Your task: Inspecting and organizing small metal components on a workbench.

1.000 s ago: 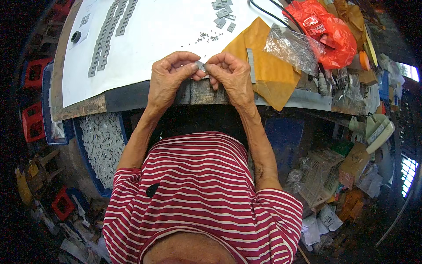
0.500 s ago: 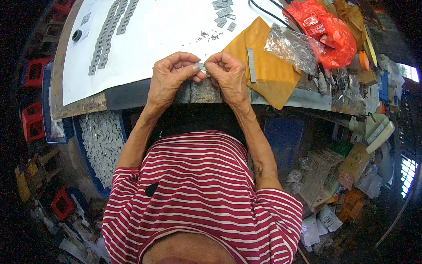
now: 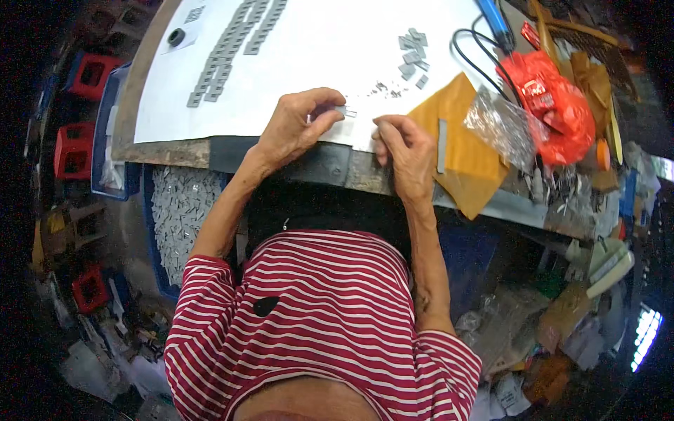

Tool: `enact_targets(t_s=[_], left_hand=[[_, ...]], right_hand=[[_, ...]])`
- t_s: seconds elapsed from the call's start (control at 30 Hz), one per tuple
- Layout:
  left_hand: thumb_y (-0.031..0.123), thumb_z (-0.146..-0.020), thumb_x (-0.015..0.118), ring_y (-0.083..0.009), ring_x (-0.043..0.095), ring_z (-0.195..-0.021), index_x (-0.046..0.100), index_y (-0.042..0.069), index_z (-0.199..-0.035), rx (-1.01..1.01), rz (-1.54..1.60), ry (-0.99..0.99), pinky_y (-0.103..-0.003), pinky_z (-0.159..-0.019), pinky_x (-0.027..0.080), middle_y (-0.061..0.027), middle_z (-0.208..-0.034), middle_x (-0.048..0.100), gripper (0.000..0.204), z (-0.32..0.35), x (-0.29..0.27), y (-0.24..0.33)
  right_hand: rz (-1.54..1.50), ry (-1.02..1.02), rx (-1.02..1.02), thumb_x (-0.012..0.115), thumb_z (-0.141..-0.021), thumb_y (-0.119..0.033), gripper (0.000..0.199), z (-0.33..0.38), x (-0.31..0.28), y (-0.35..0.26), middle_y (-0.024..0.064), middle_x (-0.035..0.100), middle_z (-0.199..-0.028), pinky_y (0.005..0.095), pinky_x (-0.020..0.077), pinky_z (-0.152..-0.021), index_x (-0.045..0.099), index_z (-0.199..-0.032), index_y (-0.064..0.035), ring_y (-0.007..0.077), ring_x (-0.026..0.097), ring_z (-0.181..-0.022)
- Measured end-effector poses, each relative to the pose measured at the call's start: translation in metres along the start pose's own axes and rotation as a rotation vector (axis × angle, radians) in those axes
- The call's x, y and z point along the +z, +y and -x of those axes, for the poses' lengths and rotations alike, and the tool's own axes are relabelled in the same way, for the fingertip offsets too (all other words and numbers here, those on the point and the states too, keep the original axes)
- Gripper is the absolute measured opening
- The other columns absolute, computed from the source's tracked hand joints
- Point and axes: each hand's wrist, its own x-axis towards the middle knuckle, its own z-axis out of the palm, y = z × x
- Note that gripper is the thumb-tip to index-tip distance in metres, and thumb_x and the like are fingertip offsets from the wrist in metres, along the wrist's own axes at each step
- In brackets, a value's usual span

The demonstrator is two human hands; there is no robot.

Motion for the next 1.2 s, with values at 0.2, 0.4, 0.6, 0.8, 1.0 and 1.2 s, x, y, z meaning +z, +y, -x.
enact_targets(t_s=[0.2, 0.4, 0.6, 0.8, 1.0, 1.2], left_hand=[[0.01, -0.078, 0.061, -0.013, 0.057, -0.068, 0.061, -0.001, -0.092, -0.152, -0.135, 0.203, -0.023, -0.062, 0.047, -0.0081, -0.078, 0.063, 0.019, -0.005, -0.051, -0.052], [0.011, -0.074, 0.061, -0.0181, 0.057, -0.067, 0.061, -0.001, -0.089, -0.157, -0.384, 0.316, -0.028, -0.064, 0.046, -0.0117, -0.076, 0.06, 0.019, -0.006, -0.086, -0.089], [0.009, -0.074, 0.061, -0.026, 0.058, -0.073, 0.061, 0.0, -0.086, -0.105, -0.605, 0.309, -0.033, -0.067, 0.046, -0.0133, -0.084, 0.059, 0.015, -0.008, -0.093, -0.1], [0.007, -0.072, 0.062, -0.0286, 0.058, -0.073, 0.061, 0.002, -0.085, -0.083, -0.726, 0.312, -0.035, -0.067, 0.046, -0.0128, -0.083, 0.058, 0.014, -0.008, -0.098, -0.104], [0.008, -0.07, 0.062, -0.0266, 0.056, -0.075, 0.062, 0.007, -0.079, -0.039, -0.731, 0.339, -0.037, -0.067, 0.043, -0.0074, -0.078, 0.057, 0.009, -0.013, -0.098, -0.11], [0.002, -0.071, 0.059, -0.0297, 0.059, -0.077, 0.061, 0.002, -0.079, -0.019, -0.639, 0.345, -0.037, -0.07, 0.046, -0.0123, -0.083, 0.06, 0.008, -0.019, -0.098, -0.11]], right_hand=[[-0.012, -0.019, -0.027, 0.053, -0.084, -0.005, 0.014, 0.016, -0.009, -0.014, 0.0064, 0.056, -0.072, 0.0186, 0.0375, -0.047, 0.058, -0.092, 0.006, 0.0074, 0.048, -0.055], [0.1, -0.018, 0.054, 0.054, -0.084, -0.006, 0.014, 0.03, -0.031, -0.029, 0.0043, 0.056, -0.073, 0.0179, 0.0373, -0.046, 0.058, -0.094, 0.0018, 0.0061, 0.048, -0.055], [0.178, -0.007, 0.038, 0.054, -0.084, -0.006, 0.014, 0.035, -0.054, -0.035, 0.0039, 0.056, -0.074, 0.018, 0.0376, -0.046, 0.058, -0.096, 0.002, 0.006, 0.048, -0.056], [0.213, -0.009, 0.003, 0.055, -0.085, -0.008, 0.015, 0.035, -0.061, -0.041, 0.0034, 0.057, -0.074, 0.0154, 0.0348, -0.046, 0.057, -0.096, 0.0016, 0.0044, 0.047, -0.053], [0.441, 0.025, -0.048, 0.053, -0.086, -0.01, 0.017, 0.021, -0.077, -0.052, 0.0035, 0.056, -0.074, 0.0178, 0.0366, -0.048, 0.058, -0.096, 0.003, 0.0053, 0.048, -0.055], [0.616, 0.076, -0.134, 0.054, -0.083, -0.01, 0.015, -0.018, -0.106, -0.035, 0.0024, 0.055, -0.068, 0.0205, 0.0386, -0.051, 0.06, -0.09, 0.0015, 0.007, 0.049, -0.056]])
